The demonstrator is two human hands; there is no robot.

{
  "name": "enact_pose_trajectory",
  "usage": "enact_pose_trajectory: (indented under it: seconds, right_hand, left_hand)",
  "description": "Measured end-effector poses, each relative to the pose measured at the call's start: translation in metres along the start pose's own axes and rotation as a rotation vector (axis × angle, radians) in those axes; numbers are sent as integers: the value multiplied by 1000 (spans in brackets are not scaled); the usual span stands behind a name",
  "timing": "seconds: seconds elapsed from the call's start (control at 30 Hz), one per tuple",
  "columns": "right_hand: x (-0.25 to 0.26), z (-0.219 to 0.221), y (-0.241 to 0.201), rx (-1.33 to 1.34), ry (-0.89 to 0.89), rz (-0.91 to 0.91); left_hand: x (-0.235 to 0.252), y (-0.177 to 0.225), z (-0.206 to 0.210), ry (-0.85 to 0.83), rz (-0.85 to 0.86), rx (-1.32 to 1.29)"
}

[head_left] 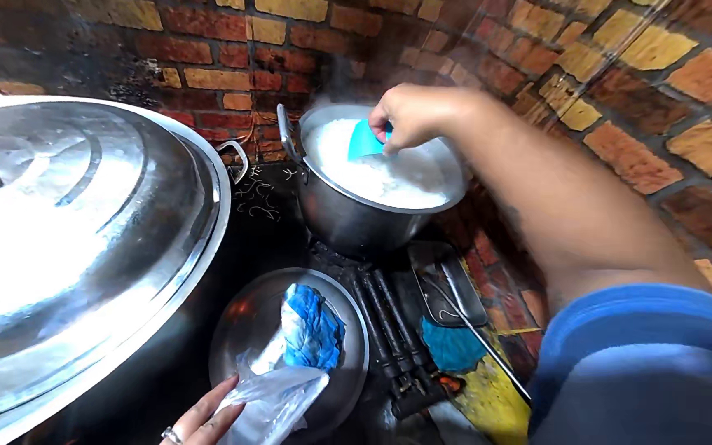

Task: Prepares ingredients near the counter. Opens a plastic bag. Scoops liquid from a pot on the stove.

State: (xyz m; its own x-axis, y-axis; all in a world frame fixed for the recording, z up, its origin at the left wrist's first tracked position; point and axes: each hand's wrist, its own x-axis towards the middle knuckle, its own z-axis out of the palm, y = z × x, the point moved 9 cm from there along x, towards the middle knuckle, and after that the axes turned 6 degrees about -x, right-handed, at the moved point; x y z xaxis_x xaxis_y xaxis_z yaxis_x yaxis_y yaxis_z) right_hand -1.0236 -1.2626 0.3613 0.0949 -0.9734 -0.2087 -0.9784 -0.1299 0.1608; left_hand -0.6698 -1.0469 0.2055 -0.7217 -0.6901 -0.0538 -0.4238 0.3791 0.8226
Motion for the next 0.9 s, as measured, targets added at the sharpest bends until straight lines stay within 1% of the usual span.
enact_pose_trajectory:
  seconds: [0.03, 0.07, 0.13, 0.17, 0.2, 0.27, 0.37, 0.43, 0.57, 0.67, 0.73, 0.8, 0.87, 0.9]
  right_hand:
    - [-7, -5, 2, 40, -3, -14]
    - [-10, -9, 12, 70, 4, 13]
    - [-5, -10, 39, 78, 41, 133]
    - [-3, -7, 48, 91, 59, 169]
    - [-2, -2, 50, 114, 77, 164]
    - [-8, 0, 34, 145, 102, 90]
    - [-31, 2, 3, 155, 82, 1]
    - [-42, 5, -6, 166, 69, -24]
    - [-60, 9, -22, 247, 62, -128]
    - [-69, 12, -32, 324, 15, -158]
    - [-68, 14, -32, 423, -18, -202]
    - [-63, 19, -23, 593, -51, -220]
    - [-52, 25, -2, 776, -95, -152]
    - [-44, 26, 11, 843, -83, -105]
  left_hand:
    - [1, -1, 0, -7, -10, 1]
    - [2, -1, 1, -10, -15, 6]
    - [4, 2, 3, -19, -10, 23]
    - [3, 4, 3, -23, -3, 27]
    - [3, 5, 3, -26, 3, 27]
    - [1, 2, 3, -23, 1, 20]
    - [-1, -5, 4, -37, -19, 25]
    - [-2, -4, 2, -36, -20, 26]
    - [-5, -5, 0, -27, -5, 25]
    - [-7, -7, 0, -34, -7, 29]
    - [-7, -7, -1, -34, -12, 33]
    - [-6, -8, -2, -33, -16, 31]
    - [-5, -9, -3, -27, -20, 20]
    - [-5, -9, -3, -24, -23, 19]
